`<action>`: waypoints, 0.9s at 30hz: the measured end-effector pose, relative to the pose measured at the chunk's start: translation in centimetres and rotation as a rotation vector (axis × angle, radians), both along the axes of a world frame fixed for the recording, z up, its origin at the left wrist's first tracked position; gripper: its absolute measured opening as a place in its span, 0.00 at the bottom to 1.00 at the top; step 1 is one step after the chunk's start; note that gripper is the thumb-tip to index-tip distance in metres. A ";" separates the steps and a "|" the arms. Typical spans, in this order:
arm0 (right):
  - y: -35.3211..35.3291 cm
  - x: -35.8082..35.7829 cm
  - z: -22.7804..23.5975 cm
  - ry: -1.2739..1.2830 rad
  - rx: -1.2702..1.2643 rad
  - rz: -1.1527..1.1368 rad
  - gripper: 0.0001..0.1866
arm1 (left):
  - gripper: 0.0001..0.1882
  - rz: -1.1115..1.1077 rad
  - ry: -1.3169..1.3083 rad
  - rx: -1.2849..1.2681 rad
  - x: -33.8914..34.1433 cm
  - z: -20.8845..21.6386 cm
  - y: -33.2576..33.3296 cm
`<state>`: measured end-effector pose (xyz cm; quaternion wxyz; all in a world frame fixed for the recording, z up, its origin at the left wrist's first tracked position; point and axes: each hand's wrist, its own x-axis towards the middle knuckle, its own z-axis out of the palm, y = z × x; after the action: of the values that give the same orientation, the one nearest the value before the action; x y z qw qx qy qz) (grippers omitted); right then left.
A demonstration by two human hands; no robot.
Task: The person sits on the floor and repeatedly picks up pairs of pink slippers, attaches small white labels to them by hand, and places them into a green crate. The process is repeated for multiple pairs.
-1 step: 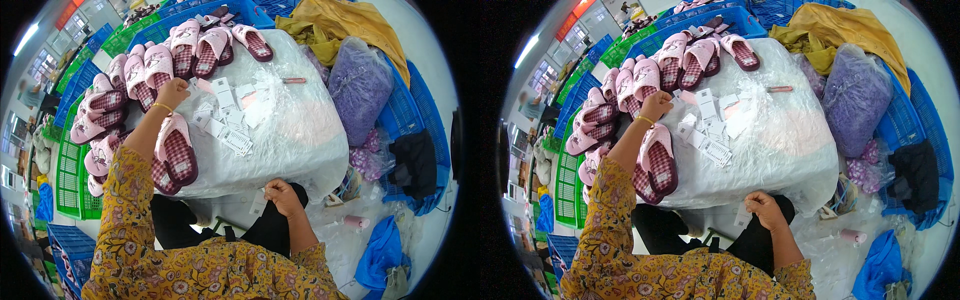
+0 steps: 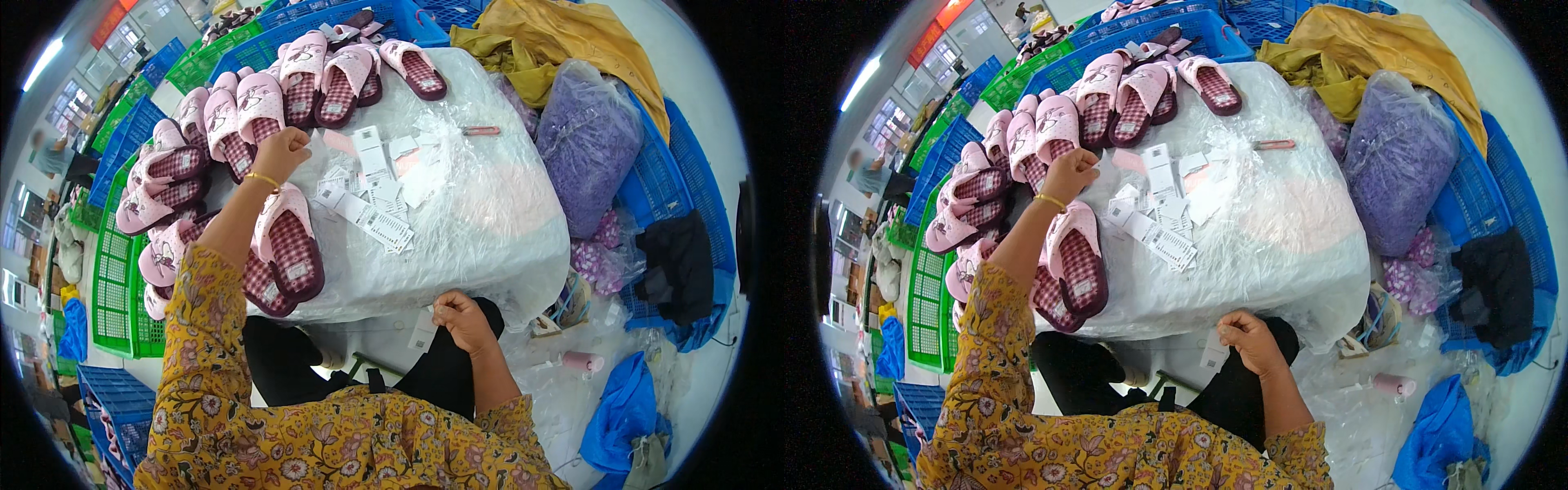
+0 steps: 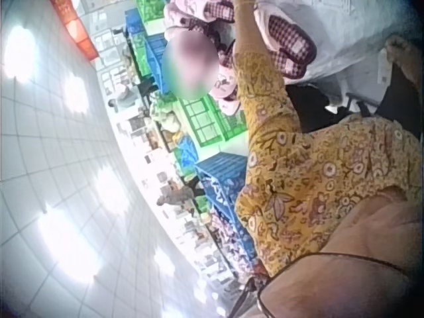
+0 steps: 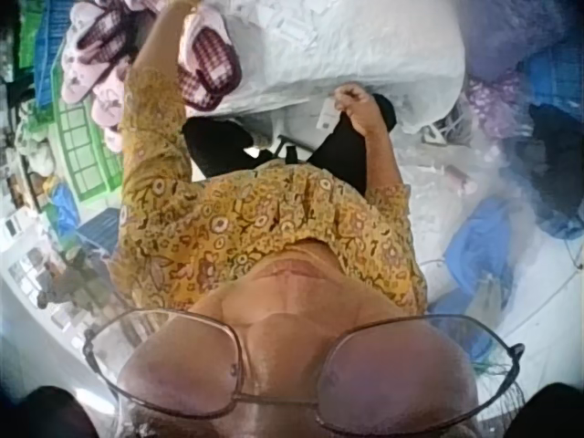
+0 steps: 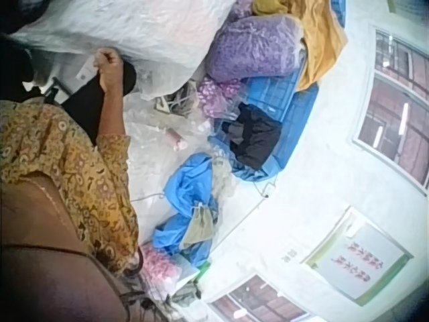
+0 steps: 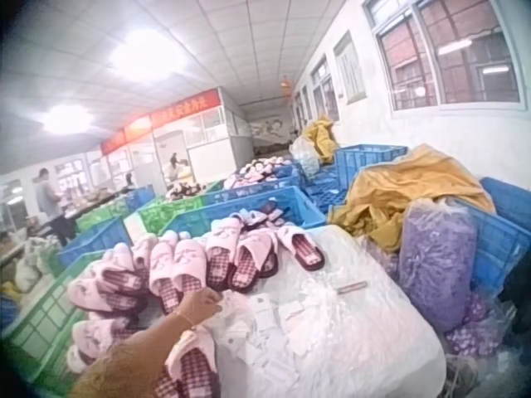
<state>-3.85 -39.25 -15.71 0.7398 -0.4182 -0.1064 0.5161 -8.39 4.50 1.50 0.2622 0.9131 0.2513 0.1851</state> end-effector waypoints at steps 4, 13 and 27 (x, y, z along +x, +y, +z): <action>-0.2 -0.1 -0.2 0.001 -0.023 -0.002 0.04 | 0.06 -0.178 -0.181 0.368 -3.8 2.4 -7.5; -0.4 -0.8 0.3 -0.153 -0.058 0.048 0.04 | 0.05 -0.340 -0.390 0.495 -9.2 -0.1 -14.8; -0.3 -0.4 0.0 -0.141 -0.110 0.043 0.05 | 0.08 -0.614 0.321 0.396 -8.4 -1.2 -14.8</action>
<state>-4.27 -39.56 -15.73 0.6954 -0.4910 -0.1386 0.5061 -16.78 -10.25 0.26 0.0814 0.9960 -0.0359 -0.0020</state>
